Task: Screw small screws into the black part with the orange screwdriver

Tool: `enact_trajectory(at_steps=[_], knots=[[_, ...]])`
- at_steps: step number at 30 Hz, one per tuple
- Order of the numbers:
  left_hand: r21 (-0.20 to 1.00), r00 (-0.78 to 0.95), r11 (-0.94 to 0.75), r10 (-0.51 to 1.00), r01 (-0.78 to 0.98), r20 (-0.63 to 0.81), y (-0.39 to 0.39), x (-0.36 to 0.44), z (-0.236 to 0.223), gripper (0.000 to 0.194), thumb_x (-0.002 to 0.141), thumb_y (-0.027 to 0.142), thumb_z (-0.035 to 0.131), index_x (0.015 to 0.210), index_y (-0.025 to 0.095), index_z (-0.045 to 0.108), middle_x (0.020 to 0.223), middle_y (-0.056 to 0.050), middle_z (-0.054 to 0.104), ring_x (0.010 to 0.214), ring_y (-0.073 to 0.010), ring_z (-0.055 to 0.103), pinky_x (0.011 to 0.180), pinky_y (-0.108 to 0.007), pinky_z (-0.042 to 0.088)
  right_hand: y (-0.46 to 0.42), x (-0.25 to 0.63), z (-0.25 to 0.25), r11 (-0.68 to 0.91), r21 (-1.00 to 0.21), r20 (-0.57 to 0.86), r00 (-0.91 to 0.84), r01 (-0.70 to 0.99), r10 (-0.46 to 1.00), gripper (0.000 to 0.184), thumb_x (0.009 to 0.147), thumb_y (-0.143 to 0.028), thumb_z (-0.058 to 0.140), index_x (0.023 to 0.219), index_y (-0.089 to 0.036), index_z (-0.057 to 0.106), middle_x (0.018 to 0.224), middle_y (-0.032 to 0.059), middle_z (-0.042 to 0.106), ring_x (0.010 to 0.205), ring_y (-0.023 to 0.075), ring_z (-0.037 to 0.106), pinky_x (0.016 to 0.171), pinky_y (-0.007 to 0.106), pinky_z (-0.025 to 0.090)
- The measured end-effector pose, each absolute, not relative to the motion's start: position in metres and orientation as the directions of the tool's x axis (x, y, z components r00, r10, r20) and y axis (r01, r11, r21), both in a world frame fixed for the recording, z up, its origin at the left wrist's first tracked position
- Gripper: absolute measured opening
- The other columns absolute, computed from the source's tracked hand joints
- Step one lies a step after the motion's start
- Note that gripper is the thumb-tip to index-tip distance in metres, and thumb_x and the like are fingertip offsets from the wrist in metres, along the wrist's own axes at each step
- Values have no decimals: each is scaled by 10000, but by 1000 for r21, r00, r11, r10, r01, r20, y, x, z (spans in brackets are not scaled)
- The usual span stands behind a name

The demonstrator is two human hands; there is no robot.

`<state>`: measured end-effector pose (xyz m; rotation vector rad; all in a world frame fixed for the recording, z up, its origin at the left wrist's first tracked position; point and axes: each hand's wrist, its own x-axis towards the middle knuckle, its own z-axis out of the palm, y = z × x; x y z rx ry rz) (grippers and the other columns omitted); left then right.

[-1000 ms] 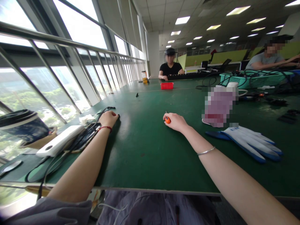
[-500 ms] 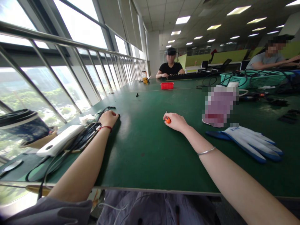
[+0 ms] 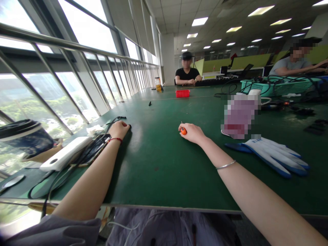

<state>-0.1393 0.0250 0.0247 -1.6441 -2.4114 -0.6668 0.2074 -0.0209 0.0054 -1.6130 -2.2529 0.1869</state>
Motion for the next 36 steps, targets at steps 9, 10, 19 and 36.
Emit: enact_trajectory(at_steps=[9, 10, 19, 36], knots=[[308, -401, 298, 841, 904, 363, 24, -140, 25, 298, 785, 351, 513, 950, 186, 698, 1103, -122, 673, 1046, -294, 611, 836, -373, 497, -22, 207, 7, 342, -312, 224, -281, 886, 933, 251, 800, -313, 514, 1014, -245, 625, 1198, 47, 632, 989, 234, 623, 779, 380, 527], [316, -409, 302, 837, 900, 365, 24, -140, 25, 298, 795, 339, 500, 957, 186, 698, 1100, -122, 676, 1043, -291, 613, 833, -371, 497, -23, 207, 7, 341, -314, 223, -281, 886, 934, 250, 800, -312, 515, 1015, -246, 624, 1200, 48, 631, 990, 235, 623, 779, 380, 527], [359, -385, 264, 864, 895, 324, 20, -139, 27, 283, 779, 342, 554, 969, 232, 732, 1032, -71, 718, 1017, -273, 629, 811, -336, 504, -21, 207, 6, 341, -314, 213, -284, 886, 935, 252, 804, -317, 519, 1024, -251, 622, 1211, 47, 627, 991, 237, 623, 775, 386, 530], [309, -369, 263, 855, 914, 363, 23, -140, 25, 308, 799, 326, 526, 992, 201, 731, 1060, -105, 703, 1023, -281, 624, 828, -342, 505, -22, 208, 7, 343, -300, 217, -287, 890, 933, 254, 803, -315, 516, 1023, -251, 625, 1212, 48, 627, 1001, 236, 624, 788, 389, 529]])
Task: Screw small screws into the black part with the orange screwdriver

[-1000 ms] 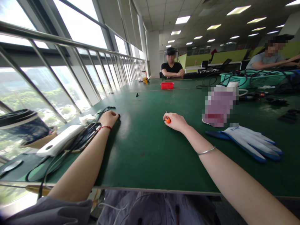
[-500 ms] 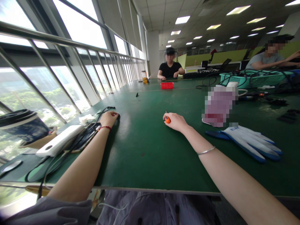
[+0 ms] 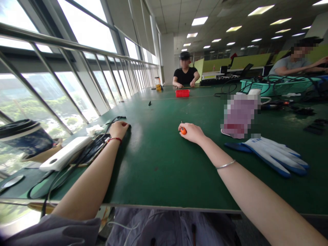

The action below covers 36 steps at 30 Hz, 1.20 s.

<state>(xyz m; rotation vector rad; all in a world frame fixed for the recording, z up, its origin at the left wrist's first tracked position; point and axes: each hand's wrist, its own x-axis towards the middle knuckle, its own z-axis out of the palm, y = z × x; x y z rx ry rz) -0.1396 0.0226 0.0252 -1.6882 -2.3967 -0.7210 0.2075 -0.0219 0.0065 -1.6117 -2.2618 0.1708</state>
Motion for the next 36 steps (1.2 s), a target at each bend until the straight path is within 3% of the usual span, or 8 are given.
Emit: enact_trajectory(at_steps=[15, 20, 28, 33, 36], knots=[[288, -365, 271, 863, 918, 350, 22, -137, 26, 305, 792, 334, 533, 970, 179, 726, 1069, -122, 695, 1040, -288, 615, 842, -345, 502, -24, 206, 8, 336, -302, 219, -278, 892, 935, 248, 804, -313, 517, 1017, -256, 629, 1198, 42, 633, 998, 235, 624, 791, 391, 528], [300, -409, 309, 832, 902, 374, 22, -135, 28, 327, 829, 324, 467, 984, 174, 713, 1090, -134, 683, 1043, -285, 615, 832, -354, 498, -25, 205, 9, 330, -288, 219, -274, 899, 937, 242, 808, -312, 513, 1015, -256, 624, 1205, 42, 629, 1015, 241, 616, 804, 400, 524], [348, -412, 309, 867, 885, 281, 21, -133, 30, 285, 780, 344, 552, 957, 201, 723, 1053, -100, 703, 1038, -282, 621, 843, -348, 494, -26, 205, 10, 326, -295, 212, -271, 898, 939, 236, 809, -298, 514, 1012, -248, 621, 1195, 46, 631, 996, 237, 618, 792, 391, 522], [347, -212, 115, 943, 931, 256, 23, -114, 29, 267, 800, 352, 562, 952, 208, 727, 998, -64, 718, 959, -236, 640, 790, -294, 499, -27, 204, 9, 332, -314, 228, -269, 890, 936, 224, 812, -311, 516, 1007, -254, 612, 1174, 38, 639, 973, 229, 623, 765, 371, 520], [232, 29, -98, 958, 968, 284, 21, -89, 27, 264, 836, 340, 528, 948, 215, 732, 970, -60, 712, 921, -222, 639, 773, -278, 495, -31, 202, 14, 343, -320, 296, -251, 883, 922, 212, 829, -349, 492, 982, -255, 603, 1081, 34, 668, 923, 230, 631, 713, 360, 512]])
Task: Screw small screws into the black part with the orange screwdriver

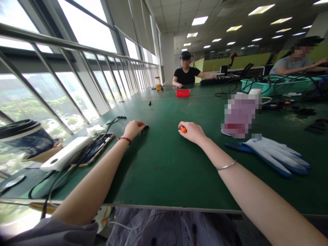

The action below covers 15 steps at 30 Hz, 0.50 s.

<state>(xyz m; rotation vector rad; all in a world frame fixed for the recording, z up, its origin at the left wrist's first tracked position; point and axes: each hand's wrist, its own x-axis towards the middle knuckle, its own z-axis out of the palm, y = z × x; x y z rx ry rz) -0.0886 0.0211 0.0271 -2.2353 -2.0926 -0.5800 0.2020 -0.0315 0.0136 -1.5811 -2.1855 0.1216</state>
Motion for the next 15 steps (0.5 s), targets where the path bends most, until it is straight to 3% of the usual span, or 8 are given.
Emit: enact_trajectory(at_steps=[3, 6, 10, 15], knots=[[100, 326, -373, 891, 923, 315, 12, -54, 25, 254, 858, 312, 507, 923, 210, 731, 983, -61, 688, 909, -203, 629, 773, -263, 485, -38, 200, 22, 354, -332, 402, -208, 875, 892, 243, 841, -367, 464, 1020, -240, 568, 1000, 49, 677, 838, 224, 638, 630, 325, 490], [53, 513, -555, 797, 830, 319, -3, -18, 22, 263, 880, 304, 482, 929, 195, 717, 953, -66, 676, 909, -192, 617, 747, -252, 479, -45, 199, 30, 304, -378, 521, -71, 875, 850, 274, 821, -345, 475, 1067, -229, 512, 902, 47, 681, 728, 216, 633, 558, 297, 443], [2, 656, -693, 684, 721, 318, -23, 14, 21, 314, 927, 290, 397, 958, 178, 688, 970, -64, 664, 906, -174, 606, 754, -257, 472, -49, 201, 38, 335, -455, 681, 80, 825, 727, 130, 740, -333, 559, 817, -231, 536, 698, 11, 642, 622, 193, 603, 544, 275, 401], [-69, 685, -721, 618, 690, 387, -40, 27, 25, 291, 929, 308, 414, 1016, 182, 662, 993, -58, 660, 916, -187, 595, 809, -305, 453, -53, 203, 45, 399, -574, 740, 244, 715, 627, 262, 730, -440, 594, 631, -229, 472, 542, 0, 527, 506, 167, 515, 536, 301, 398]])
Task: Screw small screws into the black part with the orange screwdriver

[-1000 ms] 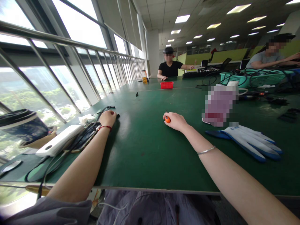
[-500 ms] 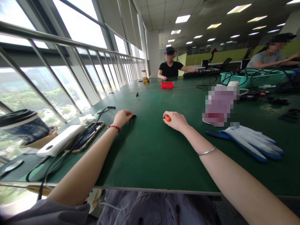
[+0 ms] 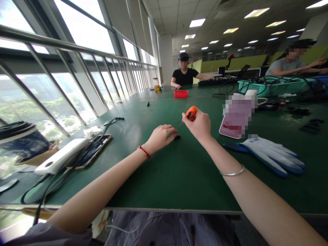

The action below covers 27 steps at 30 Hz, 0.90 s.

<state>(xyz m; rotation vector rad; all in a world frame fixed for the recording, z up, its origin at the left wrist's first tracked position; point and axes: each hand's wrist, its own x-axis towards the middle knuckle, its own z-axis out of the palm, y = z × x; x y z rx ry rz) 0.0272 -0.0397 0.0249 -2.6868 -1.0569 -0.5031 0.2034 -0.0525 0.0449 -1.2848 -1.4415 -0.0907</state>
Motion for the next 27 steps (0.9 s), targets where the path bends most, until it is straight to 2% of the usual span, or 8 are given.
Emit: enact_trajectory(at_steps=[3, 6, 11, 14, 24, 27], knots=[[-91, 705, -728, 614, 679, 355, -41, 28, 24, 233, 887, 311, 505, 1004, 194, 668, 994, -49, 663, 922, -198, 594, 820, -320, 450, -55, 204, 49, 438, -629, 736, 309, 642, 602, 293, 742, -449, 585, 603, -239, 435, 531, 3, 496, 486, 165, 494, 520, 318, 395], [-85, 726, -746, 606, 661, 325, -38, 26, 21, 213, 876, 238, 505, 1008, 200, 668, 1000, -41, 670, 939, -195, 597, 831, -310, 454, -57, 203, 50, 478, -643, 736, 309, 598, 602, 296, 745, -445, 594, 612, -242, 423, 548, 3, 502, 495, 167, 506, 521, 323, 406], [69, 722, -771, 620, 633, 307, -30, 19, 19, 219, 858, 178, 486, 986, 219, 659, 1024, -6, 680, 944, -164, 615, 787, -249, 475, -59, 197, 47, 464, -632, 722, 254, 621, 644, 305, 723, -458, 622, 618, -237, 440, 506, -20, 475, 452, 149, 463, 471, 303, 358], [122, 719, -778, 619, 616, 316, -27, 17, 18, 181, 845, 179, 500, 933, 213, 654, 990, 4, 684, 925, -161, 621, 786, -246, 479, -61, 194, 45, 455, -616, 721, 228, 643, 654, 303, 723, -458, 622, 617, -234, 449, 498, -24, 467, 448, 143, 450, 468, 294, 341], [112, 731, -793, 598, 599, 328, -25, 16, 19, 155, 824, 150, 502, 888, 206, 632, 952, -3, 681, 902, -160, 618, 799, -256, 475, -60, 195, 45, 438, -626, 699, 216, 645, 681, 292, 729, -459, 600, 628, -234, 446, 509, -16, 481, 468, 149, 455, 494, 296, 353], [151, 717, -787, 610, 599, 336, -27, 16, 17, 148, 809, 143, 511, 881, 210, 621, 941, 0, 680, 891, -159, 620, 793, -260, 475, -58, 196, 46, 430, -632, 687, 210, 644, 696, 277, 727, -446, 591, 626, -232, 447, 509, -15, 476, 475, 149, 450, 508, 299, 366]])
